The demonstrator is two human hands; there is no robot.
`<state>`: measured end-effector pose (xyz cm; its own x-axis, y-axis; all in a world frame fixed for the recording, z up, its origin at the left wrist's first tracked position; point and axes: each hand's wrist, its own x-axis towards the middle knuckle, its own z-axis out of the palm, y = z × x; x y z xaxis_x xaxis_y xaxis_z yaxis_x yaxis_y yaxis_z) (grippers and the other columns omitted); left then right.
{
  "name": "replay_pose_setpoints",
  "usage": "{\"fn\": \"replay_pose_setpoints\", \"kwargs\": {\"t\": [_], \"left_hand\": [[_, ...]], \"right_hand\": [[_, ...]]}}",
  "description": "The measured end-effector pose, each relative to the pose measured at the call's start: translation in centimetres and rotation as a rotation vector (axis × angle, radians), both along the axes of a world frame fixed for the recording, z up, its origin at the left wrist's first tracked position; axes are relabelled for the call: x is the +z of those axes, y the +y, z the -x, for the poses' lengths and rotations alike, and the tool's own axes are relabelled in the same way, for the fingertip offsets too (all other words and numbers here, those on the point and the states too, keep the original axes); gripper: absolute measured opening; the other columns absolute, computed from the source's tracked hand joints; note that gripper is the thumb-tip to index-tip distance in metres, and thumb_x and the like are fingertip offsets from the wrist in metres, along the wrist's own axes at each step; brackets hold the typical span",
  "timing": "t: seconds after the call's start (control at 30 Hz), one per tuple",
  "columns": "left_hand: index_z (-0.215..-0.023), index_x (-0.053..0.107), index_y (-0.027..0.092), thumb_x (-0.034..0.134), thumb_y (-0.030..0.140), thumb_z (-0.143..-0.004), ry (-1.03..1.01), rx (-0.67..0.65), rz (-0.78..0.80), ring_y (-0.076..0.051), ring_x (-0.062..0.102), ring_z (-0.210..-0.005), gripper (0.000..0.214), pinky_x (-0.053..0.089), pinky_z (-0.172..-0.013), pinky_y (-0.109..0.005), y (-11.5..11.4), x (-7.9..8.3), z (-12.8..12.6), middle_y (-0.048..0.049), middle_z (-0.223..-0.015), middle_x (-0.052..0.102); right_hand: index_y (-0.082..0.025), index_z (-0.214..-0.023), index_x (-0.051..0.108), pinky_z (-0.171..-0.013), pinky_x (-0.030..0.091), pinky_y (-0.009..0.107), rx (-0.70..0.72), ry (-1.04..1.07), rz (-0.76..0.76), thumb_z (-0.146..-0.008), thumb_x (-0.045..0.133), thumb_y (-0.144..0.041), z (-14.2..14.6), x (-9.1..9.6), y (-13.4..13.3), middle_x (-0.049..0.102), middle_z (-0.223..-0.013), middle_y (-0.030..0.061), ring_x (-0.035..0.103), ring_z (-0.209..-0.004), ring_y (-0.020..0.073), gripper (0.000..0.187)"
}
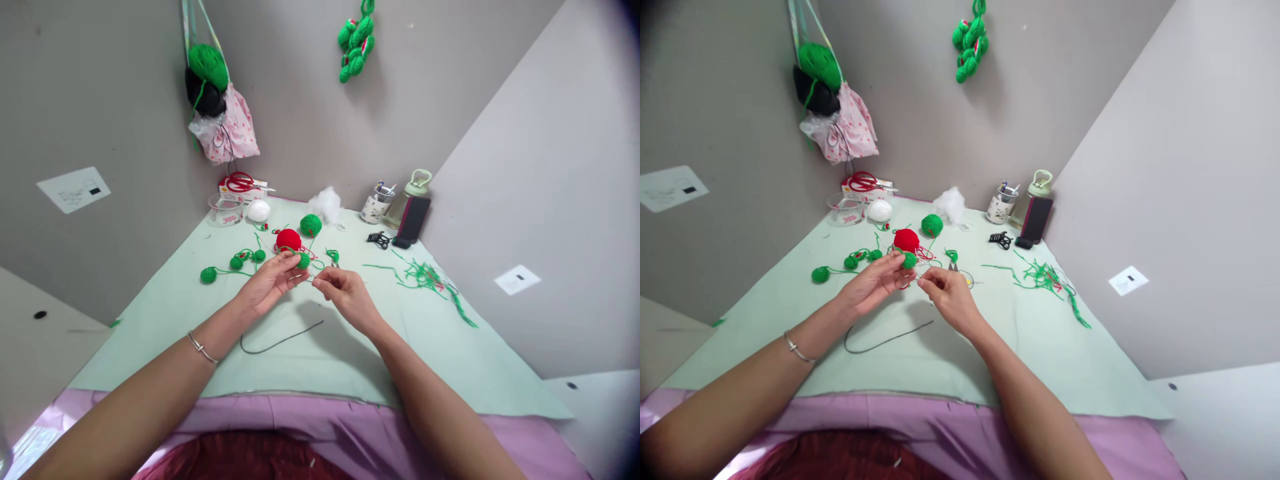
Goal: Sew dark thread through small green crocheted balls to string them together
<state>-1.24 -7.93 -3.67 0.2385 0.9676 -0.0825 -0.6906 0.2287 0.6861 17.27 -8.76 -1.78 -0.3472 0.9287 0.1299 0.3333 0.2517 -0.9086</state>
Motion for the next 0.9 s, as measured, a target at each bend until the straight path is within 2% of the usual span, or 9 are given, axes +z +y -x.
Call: {"fn": "replay_pose_setpoints", "kwargs": {"t": [0.17, 0.33, 0.43, 0.57, 0.67, 0.8, 0.9], "left_hand": [[-0.087, 0.063, 0.016, 0.083, 0.019, -0.076, 0.092, 0.018, -0.064, -0.013, 0.069, -0.082, 0.023, 0.055, -0.087, -0.028, 0.2, -0.2, 0.1, -0.0002, -0.090, 0.070], [-0.089, 0.065, 0.016, 0.087, 0.022, -0.070, 0.241, 0.012, -0.120, -0.013, 0.066, -0.084, 0.030, 0.051, -0.088, -0.031, -0.2, -0.6, -0.4, 0.0011, -0.086, 0.068], [-0.092, 0.067, 0.017, 0.086, 0.025, -0.071, 0.282, 0.004, -0.161, -0.014, 0.064, -0.085, 0.030, 0.049, -0.085, -0.029, -0.5, -0.6, -0.8, 0.0002, -0.087, 0.068], [-0.098, 0.072, 0.019, 0.082, 0.025, -0.077, 0.347, 0.097, -0.250, -0.013, 0.062, -0.089, 0.025, 0.046, -0.080, -0.025, -0.5, 0.2, -0.7, -0.0019, -0.098, 0.071], [-0.095, 0.073, 0.016, 0.074, 0.027, -0.086, 0.236, 0.135, -0.243, -0.013, 0.064, -0.093, 0.014, 0.049, -0.083, -0.023, -0.1, 0.9, 0.1, -0.0041, -0.100, 0.071], [-0.089, 0.069, 0.014, 0.071, 0.019, -0.088, 0.014, 0.126, -0.069, -0.008, 0.064, -0.075, 0.005, 0.051, -0.068, -0.018, 0.3, 1.5, 1.1, 0.0010, -0.077, 0.064], [-0.087, 0.067, 0.013, 0.072, 0.024, -0.088, -0.010, 0.091, -0.094, -0.006, 0.059, -0.066, 0.012, 0.048, -0.060, -0.016, 0.1, 1.7, 1.1, 0.0037, -0.069, 0.054]], "right_hand": [[-0.019, -0.070, 0.061, -0.055, 0.031, 0.026, -0.001, -0.041, 0.005, -0.086, 0.061, -0.036, 0.0, 0.2, 0.0, 0.048, -0.058, -0.0035, 0.041, -0.056, 0.0112, 0.023], [-0.018, -0.069, 0.059, -0.053, 0.028, 0.026, 0.020, 0.004, 0.037, -0.084, 0.062, -0.037, 0.0, 0.1, 0.1, 0.046, -0.055, -0.0043, 0.039, -0.054, 0.0105, 0.024], [-0.018, -0.069, 0.059, -0.053, 0.029, 0.026, -0.002, 0.074, 0.061, -0.083, 0.065, -0.041, 0.1, -0.2, 0.4, 0.047, -0.055, -0.0041, 0.039, -0.054, 0.0106, 0.027], [-0.018, -0.070, 0.061, -0.053, 0.029, 0.027, -0.003, 0.114, 0.089, -0.080, 0.069, -0.045, 0.3, -0.4, 0.5, 0.047, -0.058, -0.0035, 0.038, -0.055, 0.0101, 0.030], [-0.017, -0.069, 0.064, -0.054, 0.027, 0.027, 0.008, 0.158, 0.105, -0.076, 0.074, -0.045, 0.4, -0.3, 0.4, 0.048, -0.062, -0.0028, 0.036, -0.057, 0.0096, 0.030], [-0.017, -0.069, 0.066, -0.052, 0.024, 0.027, 0.017, 0.264, 0.180, -0.073, 0.078, -0.043, 0.4, -0.2, 0.3, 0.045, -0.060, -0.0040, 0.032, -0.054, 0.0080, 0.029], [-0.017, -0.069, 0.067, -0.052, 0.024, 0.026, 0.021, 0.315, 0.209, -0.071, 0.080, -0.043, 0.4, -0.2, 0.2, 0.043, -0.058, -0.0046, 0.032, -0.054, 0.0079, 0.029]]}}
